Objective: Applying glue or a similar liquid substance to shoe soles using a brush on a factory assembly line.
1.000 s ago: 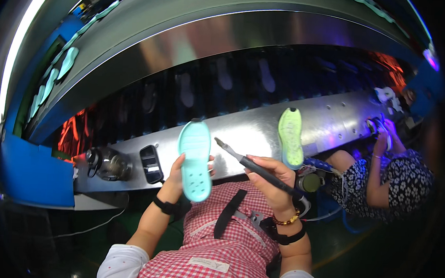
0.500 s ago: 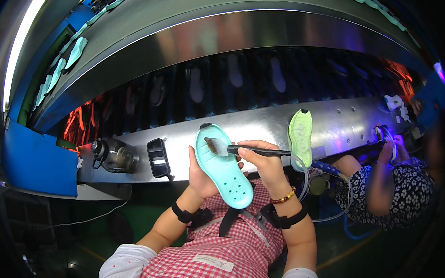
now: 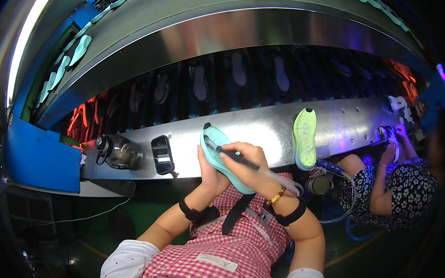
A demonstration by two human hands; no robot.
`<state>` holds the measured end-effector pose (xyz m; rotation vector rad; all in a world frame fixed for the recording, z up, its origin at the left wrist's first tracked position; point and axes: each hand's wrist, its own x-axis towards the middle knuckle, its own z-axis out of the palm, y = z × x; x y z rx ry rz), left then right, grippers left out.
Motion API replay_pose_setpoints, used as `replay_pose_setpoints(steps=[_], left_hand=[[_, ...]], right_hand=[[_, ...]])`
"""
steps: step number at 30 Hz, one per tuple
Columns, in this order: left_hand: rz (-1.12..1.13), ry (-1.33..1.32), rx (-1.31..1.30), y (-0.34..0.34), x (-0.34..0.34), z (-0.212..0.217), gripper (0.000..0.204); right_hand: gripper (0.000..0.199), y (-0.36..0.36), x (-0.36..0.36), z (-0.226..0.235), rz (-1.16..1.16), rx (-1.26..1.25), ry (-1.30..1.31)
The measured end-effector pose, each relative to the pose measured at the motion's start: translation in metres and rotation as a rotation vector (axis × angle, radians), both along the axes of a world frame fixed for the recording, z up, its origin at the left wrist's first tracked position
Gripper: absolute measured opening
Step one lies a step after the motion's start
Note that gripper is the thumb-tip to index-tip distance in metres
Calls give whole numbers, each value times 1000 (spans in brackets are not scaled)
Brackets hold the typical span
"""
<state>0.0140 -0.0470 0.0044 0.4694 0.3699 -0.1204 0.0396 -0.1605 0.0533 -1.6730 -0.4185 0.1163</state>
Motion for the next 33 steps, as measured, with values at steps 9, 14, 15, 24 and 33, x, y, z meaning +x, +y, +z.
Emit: replay_pose_setpoints(steps=[9, 14, 15, 24, 33], left_hand=[[0, -66, 107, 43, 7, 19, 78], [-214, -281, -193, 20, -3, 40, 77], [-219, -281, -194, 17, -1, 45, 77], [-244, -304, -155, 19, 0, 58, 77], [-87, -306, -1, 25, 3, 49, 81]], right_hand=[[21, -54, -11, 28, 412, -241, -84], [17, -41, -5, 56, 96, 148, 169], [17, -34, -2, 54, 47, 166, 116], [20, -40, -9, 55, 95, 244, 341], [17, -47, -17, 49, 105, 102, 103]])
